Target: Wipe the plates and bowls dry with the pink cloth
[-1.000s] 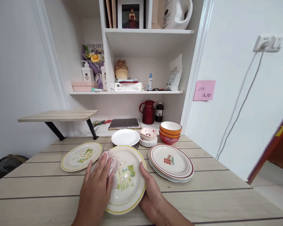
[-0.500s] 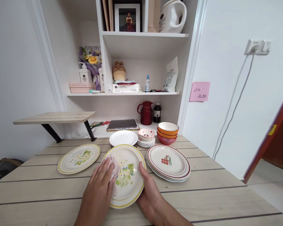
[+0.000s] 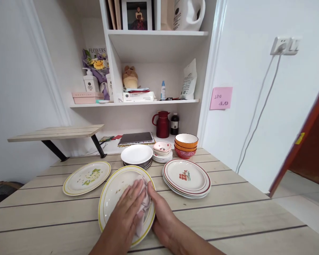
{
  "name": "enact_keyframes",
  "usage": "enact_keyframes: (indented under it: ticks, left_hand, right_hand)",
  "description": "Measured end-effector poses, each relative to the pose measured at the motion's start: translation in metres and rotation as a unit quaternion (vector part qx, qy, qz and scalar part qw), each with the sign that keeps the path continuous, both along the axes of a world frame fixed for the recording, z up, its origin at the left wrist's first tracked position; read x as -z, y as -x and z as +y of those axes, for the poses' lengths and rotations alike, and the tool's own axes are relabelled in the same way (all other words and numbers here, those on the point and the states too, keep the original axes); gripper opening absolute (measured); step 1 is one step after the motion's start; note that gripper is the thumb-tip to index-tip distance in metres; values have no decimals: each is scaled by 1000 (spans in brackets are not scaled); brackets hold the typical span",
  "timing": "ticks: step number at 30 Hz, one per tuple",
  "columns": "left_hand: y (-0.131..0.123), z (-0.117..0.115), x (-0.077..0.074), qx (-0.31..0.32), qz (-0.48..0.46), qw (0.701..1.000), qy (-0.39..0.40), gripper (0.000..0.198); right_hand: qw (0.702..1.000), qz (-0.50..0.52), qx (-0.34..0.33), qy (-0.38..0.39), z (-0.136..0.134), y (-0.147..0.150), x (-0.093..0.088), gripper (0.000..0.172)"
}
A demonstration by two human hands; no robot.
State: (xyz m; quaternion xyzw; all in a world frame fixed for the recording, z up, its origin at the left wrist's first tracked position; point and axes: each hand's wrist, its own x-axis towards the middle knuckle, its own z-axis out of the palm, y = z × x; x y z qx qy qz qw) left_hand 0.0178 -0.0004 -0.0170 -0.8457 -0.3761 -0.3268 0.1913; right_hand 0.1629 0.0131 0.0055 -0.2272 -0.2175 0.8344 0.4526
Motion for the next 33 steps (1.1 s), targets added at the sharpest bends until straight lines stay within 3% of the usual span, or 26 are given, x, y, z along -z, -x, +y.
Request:
enact_keyframes:
  ticks: [5, 11, 16, 25, 28, 33]
  left_hand:
    - [-5, -2, -1, 58, 76, 995, -39, 54]
    - [10, 2, -9, -62, 61, 992, -89, 51]
    - [26, 8, -5, -177, -25, 978, -105, 61]
    - [26, 16, 16, -211, -32, 976, -35, 71]
    - [20, 12, 15, -177, -7, 984, -11, 72]
    - [5, 0, 6, -27, 72, 996, 33, 72]
  right_hand:
    - [998, 58, -6, 15, 17, -15, -6, 68]
    - [995, 67, 68, -7, 28, -36, -19, 64]
    - [999, 46, 29, 3, 13, -24, -18, 59]
    - [999, 17, 2, 28, 2, -10, -9, 57]
    - [999, 23, -9, 33, 1, -5, -3, 55]
    - [999, 30, 1, 30, 6, -8, 0, 55]
